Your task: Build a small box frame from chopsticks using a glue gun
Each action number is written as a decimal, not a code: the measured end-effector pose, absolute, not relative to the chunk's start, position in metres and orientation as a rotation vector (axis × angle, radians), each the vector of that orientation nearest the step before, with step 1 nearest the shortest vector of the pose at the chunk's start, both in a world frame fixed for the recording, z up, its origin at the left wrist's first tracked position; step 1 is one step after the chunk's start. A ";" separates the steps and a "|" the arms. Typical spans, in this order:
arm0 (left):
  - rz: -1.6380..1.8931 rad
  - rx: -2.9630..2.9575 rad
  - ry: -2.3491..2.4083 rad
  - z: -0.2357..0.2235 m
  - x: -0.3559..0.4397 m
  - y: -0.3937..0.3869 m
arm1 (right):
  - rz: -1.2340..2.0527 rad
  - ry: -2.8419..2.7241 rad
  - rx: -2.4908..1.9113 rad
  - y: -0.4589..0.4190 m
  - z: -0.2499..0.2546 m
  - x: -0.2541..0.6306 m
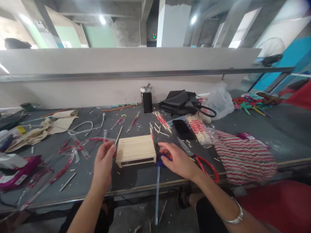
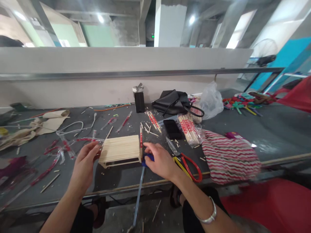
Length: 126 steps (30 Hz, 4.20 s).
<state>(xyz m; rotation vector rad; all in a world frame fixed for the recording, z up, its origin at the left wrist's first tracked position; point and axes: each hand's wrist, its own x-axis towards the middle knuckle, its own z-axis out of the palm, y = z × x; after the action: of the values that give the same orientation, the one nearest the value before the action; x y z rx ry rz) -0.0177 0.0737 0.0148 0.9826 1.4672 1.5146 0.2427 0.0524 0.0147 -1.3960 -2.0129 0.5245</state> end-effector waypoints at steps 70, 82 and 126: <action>1.350 1.021 1.390 0.004 -0.037 0.071 | 0.927 -1.999 -1.061 0.063 0.028 0.216; 1.369 1.701 1.929 0.011 -0.044 0.061 | 0.228 -2.149 -1.280 0.082 0.013 0.209; 0.921 1.746 2.053 0.027 -0.031 0.043 | 0.568 -2.028 -1.340 0.081 0.022 0.212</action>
<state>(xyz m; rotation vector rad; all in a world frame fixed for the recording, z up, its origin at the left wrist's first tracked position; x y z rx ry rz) -0.0308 0.0427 0.0274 1.7457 2.0529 0.9209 0.2124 0.0811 0.0217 -1.3395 -2.0283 0.5682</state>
